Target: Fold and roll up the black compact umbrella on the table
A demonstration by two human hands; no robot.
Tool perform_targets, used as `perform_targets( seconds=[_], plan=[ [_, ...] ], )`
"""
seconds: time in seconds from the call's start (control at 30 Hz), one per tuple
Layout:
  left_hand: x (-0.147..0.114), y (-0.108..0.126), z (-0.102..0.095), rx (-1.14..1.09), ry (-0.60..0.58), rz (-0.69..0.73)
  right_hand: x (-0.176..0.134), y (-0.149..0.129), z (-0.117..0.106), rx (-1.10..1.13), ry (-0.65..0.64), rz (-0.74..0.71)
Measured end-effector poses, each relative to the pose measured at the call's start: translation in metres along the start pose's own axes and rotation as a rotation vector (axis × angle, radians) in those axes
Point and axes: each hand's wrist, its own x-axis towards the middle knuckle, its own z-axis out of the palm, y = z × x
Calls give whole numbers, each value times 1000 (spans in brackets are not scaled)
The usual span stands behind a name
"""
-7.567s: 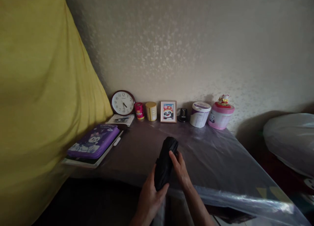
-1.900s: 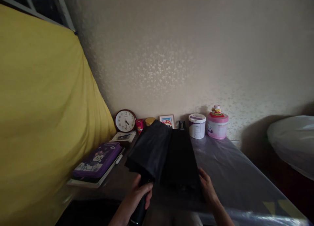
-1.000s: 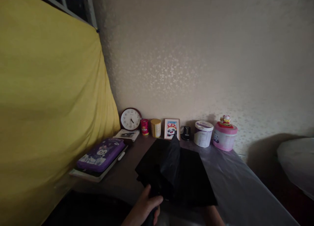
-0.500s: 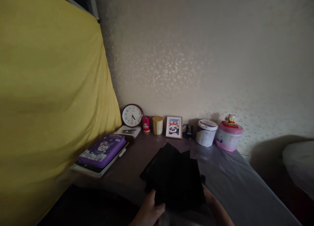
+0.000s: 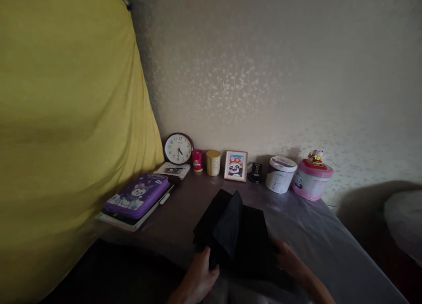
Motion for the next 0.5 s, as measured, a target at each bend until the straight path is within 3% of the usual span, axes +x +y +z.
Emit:
perform_targets(
  seconds=[0.23,0.5],
  plan=[
    [-2,-3,1,32,18,32,-16,25,-23,-169,94,6],
    [-7,-6,-1,-156,-214,-219,-27,40,-30,-297,159,74]
  ],
)
